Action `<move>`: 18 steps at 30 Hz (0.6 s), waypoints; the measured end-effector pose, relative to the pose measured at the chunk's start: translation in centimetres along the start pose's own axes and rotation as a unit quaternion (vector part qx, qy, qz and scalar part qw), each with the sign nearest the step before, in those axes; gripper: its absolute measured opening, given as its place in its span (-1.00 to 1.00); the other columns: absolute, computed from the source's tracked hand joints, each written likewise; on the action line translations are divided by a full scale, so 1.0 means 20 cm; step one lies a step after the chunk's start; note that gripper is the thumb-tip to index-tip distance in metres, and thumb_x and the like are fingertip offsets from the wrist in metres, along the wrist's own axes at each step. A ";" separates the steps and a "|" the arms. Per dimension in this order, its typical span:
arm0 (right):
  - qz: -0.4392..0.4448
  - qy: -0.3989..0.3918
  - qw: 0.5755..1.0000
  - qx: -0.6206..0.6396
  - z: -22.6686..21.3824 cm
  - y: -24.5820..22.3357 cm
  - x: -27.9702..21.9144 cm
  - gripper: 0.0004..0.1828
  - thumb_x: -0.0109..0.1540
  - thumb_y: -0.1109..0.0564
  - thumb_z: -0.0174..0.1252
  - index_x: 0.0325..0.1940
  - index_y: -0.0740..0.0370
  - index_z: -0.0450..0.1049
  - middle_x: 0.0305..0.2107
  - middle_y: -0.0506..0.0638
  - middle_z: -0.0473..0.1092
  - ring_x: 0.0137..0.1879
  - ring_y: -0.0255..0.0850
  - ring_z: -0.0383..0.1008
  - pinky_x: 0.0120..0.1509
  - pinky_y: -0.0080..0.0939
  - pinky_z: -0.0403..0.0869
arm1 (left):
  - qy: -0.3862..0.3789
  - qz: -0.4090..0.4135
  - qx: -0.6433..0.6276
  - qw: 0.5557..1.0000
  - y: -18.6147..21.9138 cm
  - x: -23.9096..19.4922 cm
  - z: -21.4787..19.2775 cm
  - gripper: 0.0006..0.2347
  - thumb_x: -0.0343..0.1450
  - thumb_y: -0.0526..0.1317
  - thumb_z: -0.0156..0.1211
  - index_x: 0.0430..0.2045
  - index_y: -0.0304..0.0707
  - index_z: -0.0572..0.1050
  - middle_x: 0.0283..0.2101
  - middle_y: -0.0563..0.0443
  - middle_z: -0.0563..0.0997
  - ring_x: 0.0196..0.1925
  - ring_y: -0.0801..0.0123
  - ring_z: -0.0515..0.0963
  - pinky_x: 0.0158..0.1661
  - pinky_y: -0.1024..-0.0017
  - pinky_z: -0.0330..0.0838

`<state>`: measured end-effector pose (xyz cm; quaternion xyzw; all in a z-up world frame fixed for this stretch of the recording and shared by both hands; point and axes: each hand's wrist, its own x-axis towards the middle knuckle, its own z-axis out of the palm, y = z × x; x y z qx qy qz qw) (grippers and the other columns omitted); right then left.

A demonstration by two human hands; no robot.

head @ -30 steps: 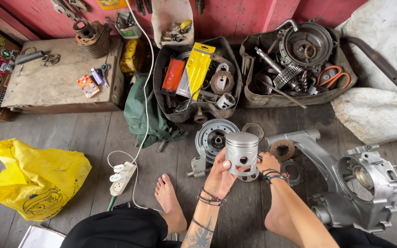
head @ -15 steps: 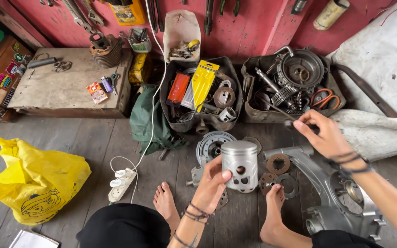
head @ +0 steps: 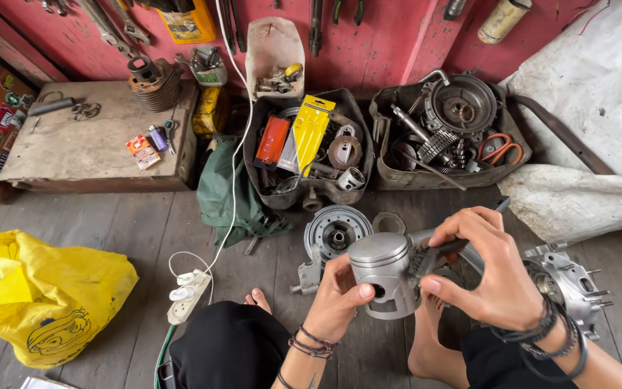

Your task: Inspecting and assembling various motorcycle engine components including a clutch basket and a piston

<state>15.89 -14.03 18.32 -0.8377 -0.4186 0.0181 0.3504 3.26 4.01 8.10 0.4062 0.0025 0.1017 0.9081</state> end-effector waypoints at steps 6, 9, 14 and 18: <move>-0.108 -0.005 0.994 -0.001 0.12 0.02 -0.02 -0.41 -0.01 -0.44 0.28 -0.32 0.07 0.41 -0.37 -0.18 0.45 -0.17 -0.24 0.40 0.31 -0.03 0.15 | 0.021 0.013 0.056 0.998 0.02 0.03 -0.05 -0.43 0.27 0.11 0.48 -0.05 -0.43 0.57 -0.10 -0.03 0.66 -0.02 0.34 0.59 -0.01 0.36 0.47; -0.145 -0.012 0.989 -0.006 0.13 0.05 0.00 -0.41 -0.05 -0.45 0.34 -0.37 0.03 0.40 -0.40 -0.19 0.41 -0.25 -0.26 0.40 0.28 0.01 0.16 | 0.016 0.014 0.069 0.997 0.02 0.02 -0.08 -0.46 0.29 0.07 0.48 -0.04 -0.43 0.56 -0.08 -0.07 0.66 0.00 0.29 0.60 0.04 0.32 0.50; -0.107 -0.003 0.994 0.010 0.12 0.10 0.04 -0.41 -0.03 -0.42 0.30 -0.34 0.09 0.38 -0.38 -0.16 0.38 -0.25 -0.25 0.36 0.36 -0.03 0.08 | -0.002 0.013 0.046 0.999 0.01 0.02 -0.08 -0.51 0.31 0.01 0.50 -0.06 -0.42 0.56 -0.08 -0.05 0.66 -0.01 0.30 0.62 0.05 0.35 0.52; -0.161 -0.015 0.986 -0.029 0.13 0.04 0.00 -0.44 -0.03 -0.47 0.31 -0.37 -0.01 0.43 -0.43 -0.22 0.35 -0.30 -0.29 0.38 0.25 0.04 0.10 | 0.010 0.012 0.068 0.998 0.03 0.02 -0.08 -0.49 0.29 0.04 0.49 -0.08 -0.44 0.56 -0.11 -0.05 0.65 -0.03 0.32 0.60 0.04 0.35 0.51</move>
